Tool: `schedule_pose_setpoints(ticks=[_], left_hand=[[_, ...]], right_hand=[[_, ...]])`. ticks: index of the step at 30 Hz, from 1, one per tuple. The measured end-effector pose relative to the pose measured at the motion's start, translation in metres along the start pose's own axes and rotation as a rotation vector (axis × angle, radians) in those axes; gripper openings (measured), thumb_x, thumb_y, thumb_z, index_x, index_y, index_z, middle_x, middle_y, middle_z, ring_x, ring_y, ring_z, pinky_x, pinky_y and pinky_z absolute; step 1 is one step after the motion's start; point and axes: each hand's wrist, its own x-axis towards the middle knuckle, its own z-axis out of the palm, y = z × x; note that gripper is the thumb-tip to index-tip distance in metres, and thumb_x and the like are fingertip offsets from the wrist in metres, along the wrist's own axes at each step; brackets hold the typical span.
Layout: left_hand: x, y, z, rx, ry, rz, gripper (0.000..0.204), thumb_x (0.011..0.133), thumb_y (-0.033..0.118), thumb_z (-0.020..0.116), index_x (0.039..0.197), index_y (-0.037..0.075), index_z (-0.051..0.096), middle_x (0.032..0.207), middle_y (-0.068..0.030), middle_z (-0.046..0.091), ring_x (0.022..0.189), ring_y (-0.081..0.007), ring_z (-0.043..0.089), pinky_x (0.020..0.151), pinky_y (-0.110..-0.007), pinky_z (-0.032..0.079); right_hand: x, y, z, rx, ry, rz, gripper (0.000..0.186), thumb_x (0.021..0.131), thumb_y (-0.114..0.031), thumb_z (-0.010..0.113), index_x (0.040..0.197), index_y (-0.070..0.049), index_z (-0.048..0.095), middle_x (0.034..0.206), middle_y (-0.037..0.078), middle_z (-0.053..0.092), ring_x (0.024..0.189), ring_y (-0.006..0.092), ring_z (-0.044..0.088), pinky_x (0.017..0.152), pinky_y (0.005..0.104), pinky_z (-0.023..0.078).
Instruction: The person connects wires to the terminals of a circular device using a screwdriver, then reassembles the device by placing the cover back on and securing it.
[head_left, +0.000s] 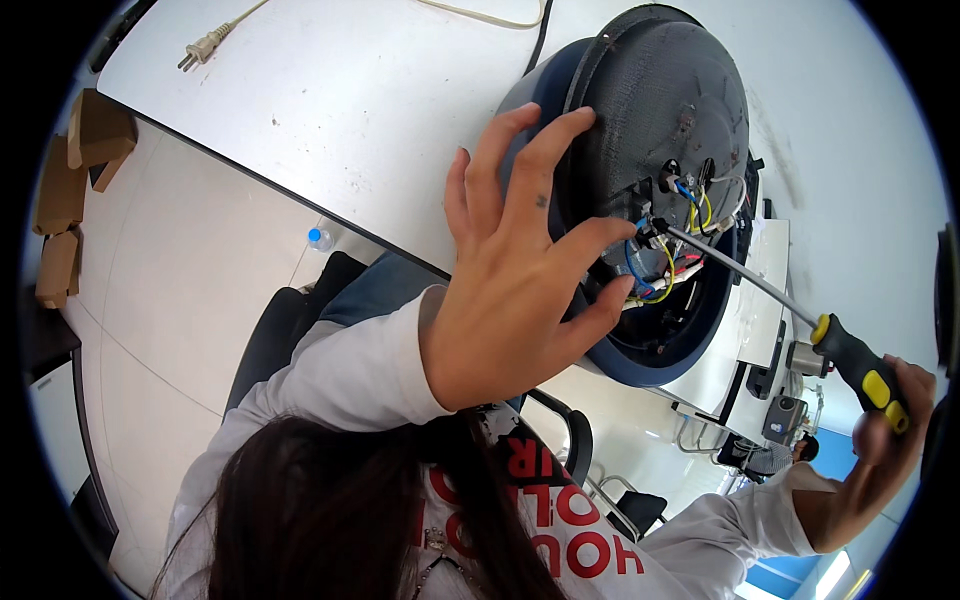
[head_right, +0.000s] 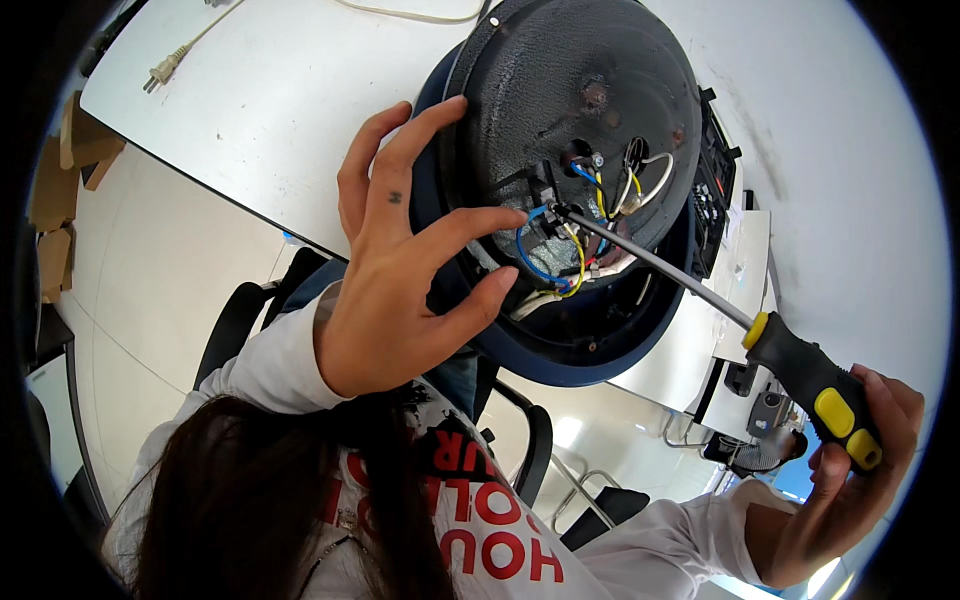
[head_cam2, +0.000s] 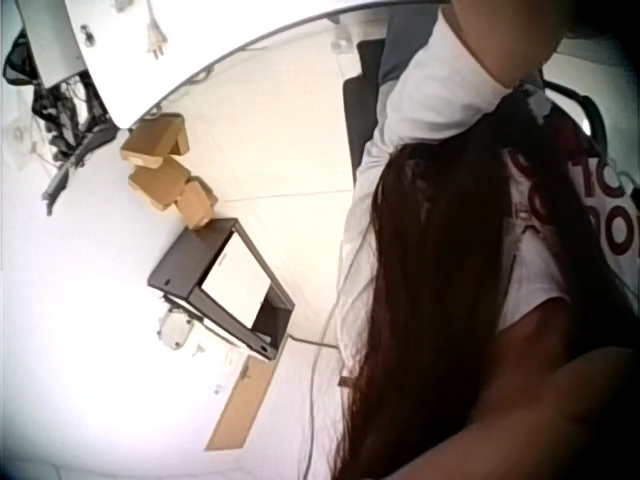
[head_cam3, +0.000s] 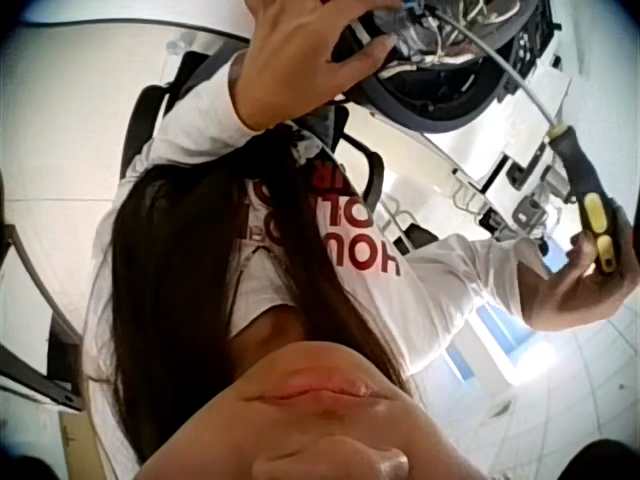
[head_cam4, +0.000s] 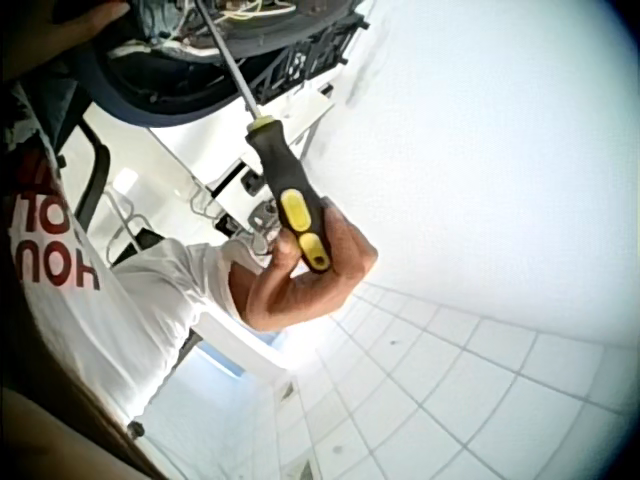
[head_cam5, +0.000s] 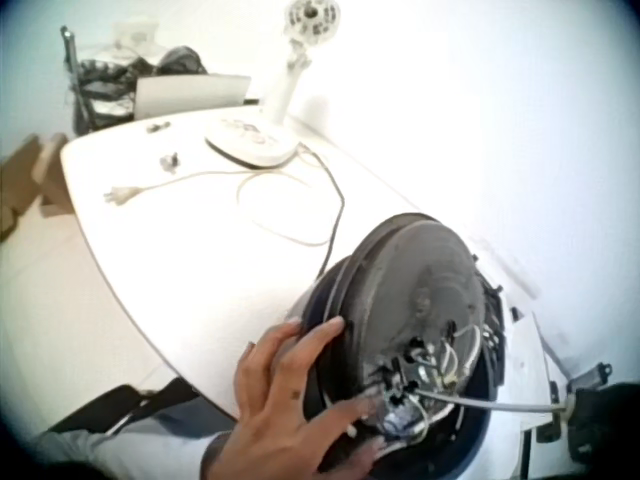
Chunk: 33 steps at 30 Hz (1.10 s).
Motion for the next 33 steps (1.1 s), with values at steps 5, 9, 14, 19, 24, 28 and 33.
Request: schedule_pose_setpoints(ticks=[5,9,14,19,24,28,33], left_hand=[[-0.001,-0.005,0.003,-0.078,-0.004,-0.003,0.028,0.073,0.014,0.072,0.101,0.015,0.072,0.151,-0.0211,0.027,0.139,-0.0467,0.011,0.110,-0.055,0.015],[-0.002,-0.009,0.008,-0.099,0.049,0.025,0.028,0.071,0.013,0.071,0.099,0.015,0.071,0.150,-0.0205,0.029,0.137,-0.0464,0.016,0.105,-0.059,0.018],[-0.006,-0.008,0.010,-0.108,0.059,0.001,0.032,0.070,0.010,0.070,0.101,0.016,0.073,0.150,-0.0206,0.031,0.137,-0.0457,0.016,0.109,-0.053,0.018],[-0.013,-0.016,0.023,-0.185,0.176,0.065,0.028,0.068,0.015,0.070,0.097,0.014,0.069,0.146,-0.0207,0.034,0.134,-0.0440,0.027,0.096,-0.070,0.020],[-0.014,-0.017,0.021,-0.160,0.162,0.074,0.029,0.068,0.017,0.069,0.097,0.012,0.069,0.146,-0.0214,0.035,0.134,-0.0438,0.028,0.098,-0.070,0.018],[-0.012,-0.018,0.023,-0.158,0.184,0.081,0.031,0.067,0.017,0.070,0.097,0.012,0.069,0.146,-0.0219,0.036,0.133,-0.0440,0.029,0.098,-0.070,0.018],[-0.012,-0.019,0.024,-0.147,0.189,0.086,0.033,0.066,0.017,0.069,0.099,0.011,0.067,0.146,-0.0222,0.035,0.133,-0.0447,0.029,0.098,-0.070,0.017]], right_hand=[[-0.001,-0.003,0.010,-0.028,0.052,0.046,0.051,0.095,-0.051,0.050,0.121,-0.008,0.055,0.113,0.016,0.054,0.098,0.0239,0.060,0.069,0.0235,0.052],[-0.001,-0.002,0.003,-0.026,-0.018,0.097,0.055,0.097,-0.052,0.045,0.119,-0.003,0.054,0.111,0.013,0.054,0.091,0.0204,0.059,0.064,0.0221,0.049],[0.001,-0.004,0.013,0.088,0.048,0.096,0.054,0.097,-0.049,0.048,0.122,-0.002,0.050,0.113,0.012,0.054,0.083,0.0148,0.057,0.054,0.0205,0.039],[-0.001,0.014,0.021,0.246,0.032,0.147,0.049,0.098,-0.040,0.051,0.129,-0.002,0.049,0.119,0.013,0.057,0.081,0.0086,0.054,0.053,0.0192,0.034],[0.011,0.024,0.001,0.166,-0.184,0.310,0.046,0.103,-0.033,0.037,0.129,0.002,0.049,0.123,0.017,0.058,0.094,0.0180,0.060,0.070,0.0227,0.047],[0.007,-0.006,0.020,0.087,0.046,0.061,0.048,0.099,-0.040,0.043,0.129,-0.002,0.049,0.124,0.017,0.052,0.113,0.0261,0.053,0.101,0.0342,0.040],[0.010,-0.014,0.016,0.102,0.126,-0.023,0.046,0.092,-0.042,0.055,0.119,-0.006,0.054,0.116,0.012,0.051,0.111,0.0260,0.051,0.099,0.0399,0.037]])
